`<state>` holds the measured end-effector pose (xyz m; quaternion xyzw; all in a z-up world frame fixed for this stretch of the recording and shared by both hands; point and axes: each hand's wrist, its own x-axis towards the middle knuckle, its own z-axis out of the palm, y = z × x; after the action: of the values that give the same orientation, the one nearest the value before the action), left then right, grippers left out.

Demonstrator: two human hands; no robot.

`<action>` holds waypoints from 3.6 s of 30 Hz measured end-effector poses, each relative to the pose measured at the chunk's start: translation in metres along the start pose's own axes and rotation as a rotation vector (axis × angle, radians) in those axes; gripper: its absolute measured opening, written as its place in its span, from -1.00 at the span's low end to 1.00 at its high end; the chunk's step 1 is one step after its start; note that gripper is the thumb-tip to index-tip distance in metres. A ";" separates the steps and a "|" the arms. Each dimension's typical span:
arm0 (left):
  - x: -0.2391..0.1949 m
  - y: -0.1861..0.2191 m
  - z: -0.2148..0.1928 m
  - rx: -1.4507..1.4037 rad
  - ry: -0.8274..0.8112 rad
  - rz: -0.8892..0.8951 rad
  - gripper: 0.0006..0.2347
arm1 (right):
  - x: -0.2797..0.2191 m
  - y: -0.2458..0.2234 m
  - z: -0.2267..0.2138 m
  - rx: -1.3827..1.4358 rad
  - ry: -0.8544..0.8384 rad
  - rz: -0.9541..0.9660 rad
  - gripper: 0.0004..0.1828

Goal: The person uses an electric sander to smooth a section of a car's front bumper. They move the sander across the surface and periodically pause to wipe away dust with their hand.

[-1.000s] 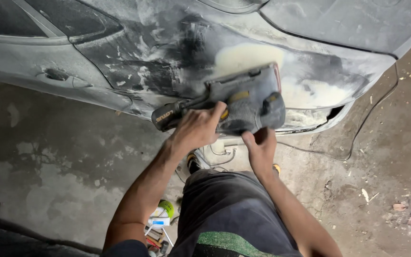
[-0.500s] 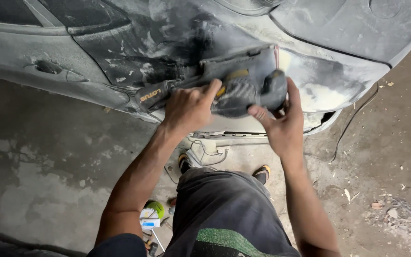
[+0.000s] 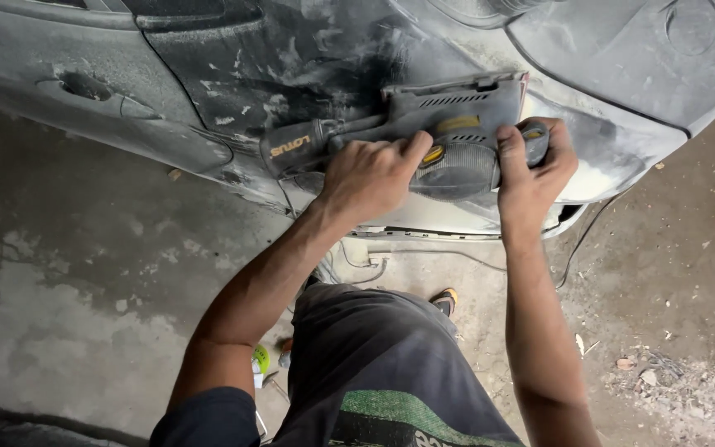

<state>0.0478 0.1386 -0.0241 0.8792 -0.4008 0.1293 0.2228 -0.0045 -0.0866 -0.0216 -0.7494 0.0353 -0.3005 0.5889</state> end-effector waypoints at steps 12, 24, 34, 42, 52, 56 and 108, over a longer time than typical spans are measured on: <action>-0.011 0.002 0.006 -0.057 -0.086 0.004 -0.68 | -0.022 0.011 0.000 -0.013 0.034 0.051 -0.76; -0.025 0.011 0.024 -0.129 -0.212 -0.157 -0.61 | -0.025 0.007 -0.006 -0.110 -0.041 0.042 -0.72; 0.013 0.005 -0.005 -0.036 0.041 -0.072 -0.70 | 0.022 -0.017 -0.002 -0.042 -0.049 -0.060 -0.70; -0.046 0.015 0.030 -0.194 -0.198 -0.121 -0.60 | -0.054 0.012 -0.008 -0.035 -0.070 0.250 -0.77; -0.008 0.005 -0.013 -0.078 -0.115 -0.109 -0.65 | -0.010 0.003 0.009 0.022 -0.015 0.035 -0.76; -0.021 -0.004 -0.005 -0.128 -0.201 -0.194 -0.63 | -0.019 -0.005 0.015 0.015 -0.095 0.093 -0.76; -0.068 -0.019 -0.005 -0.096 -0.184 -0.083 -0.54 | -0.090 0.032 0.033 0.011 -0.106 0.171 -0.73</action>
<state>0.0181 0.1957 -0.0525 0.8915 -0.3884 0.0195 0.2322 -0.0519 -0.0317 -0.0914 -0.7553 0.0664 -0.2092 0.6176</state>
